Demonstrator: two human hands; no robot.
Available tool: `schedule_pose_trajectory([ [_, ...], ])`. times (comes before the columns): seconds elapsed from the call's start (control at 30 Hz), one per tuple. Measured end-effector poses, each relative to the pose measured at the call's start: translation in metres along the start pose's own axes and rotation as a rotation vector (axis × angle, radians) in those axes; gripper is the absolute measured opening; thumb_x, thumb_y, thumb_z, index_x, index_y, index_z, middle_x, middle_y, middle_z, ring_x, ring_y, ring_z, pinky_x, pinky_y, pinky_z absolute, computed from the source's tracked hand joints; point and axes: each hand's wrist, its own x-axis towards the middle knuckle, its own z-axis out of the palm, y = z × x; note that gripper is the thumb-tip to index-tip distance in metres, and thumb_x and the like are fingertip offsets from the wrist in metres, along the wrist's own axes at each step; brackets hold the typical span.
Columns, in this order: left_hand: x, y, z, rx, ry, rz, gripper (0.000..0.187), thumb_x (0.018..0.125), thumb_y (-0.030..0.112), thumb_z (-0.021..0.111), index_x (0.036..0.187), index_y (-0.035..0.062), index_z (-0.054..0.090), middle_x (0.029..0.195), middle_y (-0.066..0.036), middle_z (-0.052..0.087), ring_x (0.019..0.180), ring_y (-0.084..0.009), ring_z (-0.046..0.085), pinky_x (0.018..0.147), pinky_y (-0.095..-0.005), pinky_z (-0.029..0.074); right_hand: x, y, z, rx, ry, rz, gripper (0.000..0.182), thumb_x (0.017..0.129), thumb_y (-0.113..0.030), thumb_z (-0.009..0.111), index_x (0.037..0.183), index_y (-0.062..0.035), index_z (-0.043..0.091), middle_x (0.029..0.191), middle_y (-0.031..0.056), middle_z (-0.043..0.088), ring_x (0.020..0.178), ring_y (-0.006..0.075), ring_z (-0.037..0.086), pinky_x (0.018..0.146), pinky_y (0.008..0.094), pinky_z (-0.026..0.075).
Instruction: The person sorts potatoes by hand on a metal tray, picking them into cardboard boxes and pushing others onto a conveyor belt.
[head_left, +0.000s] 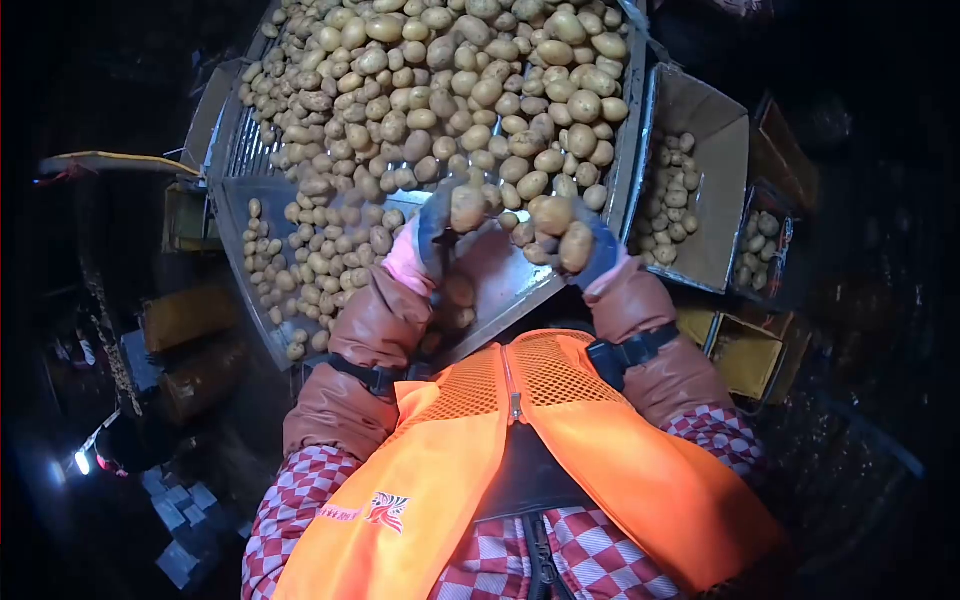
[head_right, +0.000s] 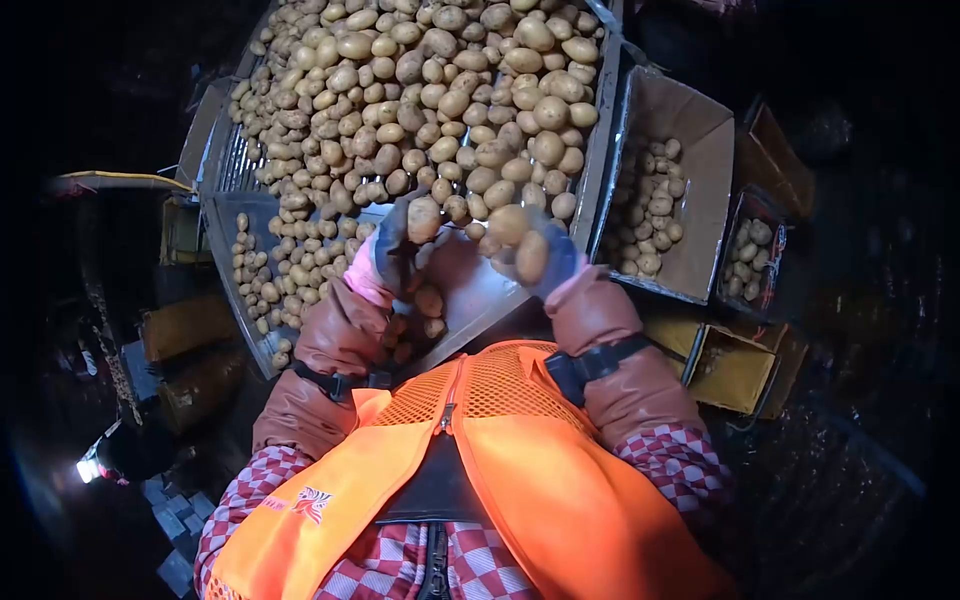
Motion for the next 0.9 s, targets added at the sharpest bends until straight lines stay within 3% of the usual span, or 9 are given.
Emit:
schedule_pose_trajectory([
  [0.13,0.012,-0.012,0.037,0.030,0.086,0.313,0.072,0.101,0.008,0.058,0.160,0.0065,0.017,0.146,-0.020,0.046,0.125,-0.0250,0.058,0.101,-0.0344,0.050,-0.054,-0.048,-0.064,0.588,0.169,-0.118,0.063,0.098,-0.059,0.050,0.136,-0.0082,0.052,0.124,0.0132,0.067,0.079,0.0230,0.069,0.062,0.0385,0.058],
  [0.2,0.024,0.016,0.048,-1.454,0.173,-0.509,0.084,0.094,-0.001,0.067,0.160,0.0090,0.015,0.146,-0.021,0.046,0.123,-0.0250,0.060,0.099,-0.0369,0.054,-0.077,-0.066,-0.086,0.636,0.231,-0.066,0.068,0.099,-0.059,0.049,0.149,-0.0137,0.040,0.128,0.0108,0.066,0.074,0.0225,0.067,0.060,0.0400,0.058],
  [0.23,0.031,0.022,0.052,-1.531,0.071,-0.456,0.086,0.092,-0.003,0.069,0.160,0.0091,0.016,0.145,-0.022,0.046,0.122,-0.0251,0.061,0.098,-0.0374,0.054,-0.078,-0.068,-0.072,0.337,0.352,0.036,0.069,0.098,-0.059,0.050,0.150,-0.0160,0.039,0.131,0.0098,0.065,0.076,0.0218,0.067,0.061,0.0405,0.058],
  [0.33,0.049,0.053,0.063,-1.056,-0.203,-0.534,0.069,0.098,0.004,0.064,0.155,0.0070,0.025,0.143,-0.014,0.050,0.128,-0.0232,0.056,0.101,-0.0382,0.053,-0.078,-0.083,0.010,0.120,0.351,0.276,0.062,0.098,-0.039,0.065,0.151,-0.0150,0.043,0.139,0.0121,0.059,0.098,0.0206,0.067,0.074,0.0415,0.057],
  [0.47,0.043,0.037,0.104,-0.085,-0.208,-0.063,0.049,0.109,0.027,0.044,0.154,0.0099,0.037,0.144,-0.012,0.053,0.133,-0.0207,0.051,0.105,-0.0365,0.050,-0.044,-0.046,0.012,-0.132,0.123,0.026,0.062,0.094,-0.038,0.072,0.142,-0.0050,0.049,0.124,0.0088,0.063,0.102,0.0180,0.064,0.079,0.0299,0.055],
  [0.53,0.046,0.054,0.093,-0.718,-0.170,-0.713,0.053,0.103,0.024,0.057,0.153,0.0128,0.041,0.136,-0.012,0.061,0.133,-0.0200,0.051,0.105,-0.0343,0.048,-0.078,-0.086,0.024,0.007,0.331,0.270,0.060,0.091,-0.041,0.073,0.136,-0.0065,0.054,0.118,0.0083,0.065,0.097,0.0187,0.064,0.069,0.0318,0.056],
  [0.57,0.043,0.045,0.095,-0.497,-0.125,-0.692,0.052,0.102,0.024,0.058,0.151,0.0129,0.044,0.133,-0.013,0.063,0.133,-0.0224,0.052,0.106,-0.0356,0.048,-0.083,-0.065,-0.004,-0.217,0.204,0.031,0.061,0.090,-0.053,0.069,0.131,-0.0086,0.057,0.113,0.0074,0.066,0.088,0.0206,0.066,0.059,0.0338,0.055],
  [0.73,0.073,0.029,0.109,0.454,-0.112,-0.035,0.047,0.099,0.030,0.060,0.142,0.0127,0.054,0.137,-0.016,0.061,0.137,-0.0364,0.049,0.110,-0.0476,0.042,-0.084,-0.055,-0.058,0.486,0.350,0.168,0.066,0.098,-0.066,0.049,0.135,-0.0123,0.055,0.105,0.0126,0.070,0.062,0.0238,0.066,0.054,0.0342,0.056],
  [0.9,0.124,0.006,0.097,0.985,-0.454,-0.012,0.063,0.086,0.042,0.070,0.143,0.0237,0.052,0.154,-0.011,0.043,0.148,-0.0387,0.030,0.116,-0.0629,0.022,-0.087,-0.055,-0.071,0.539,0.369,0.100,0.055,0.099,-0.060,0.051,0.120,-0.0109,0.064,0.091,0.0096,0.070,0.062,0.0220,0.064,0.047,0.0329,0.049],
])
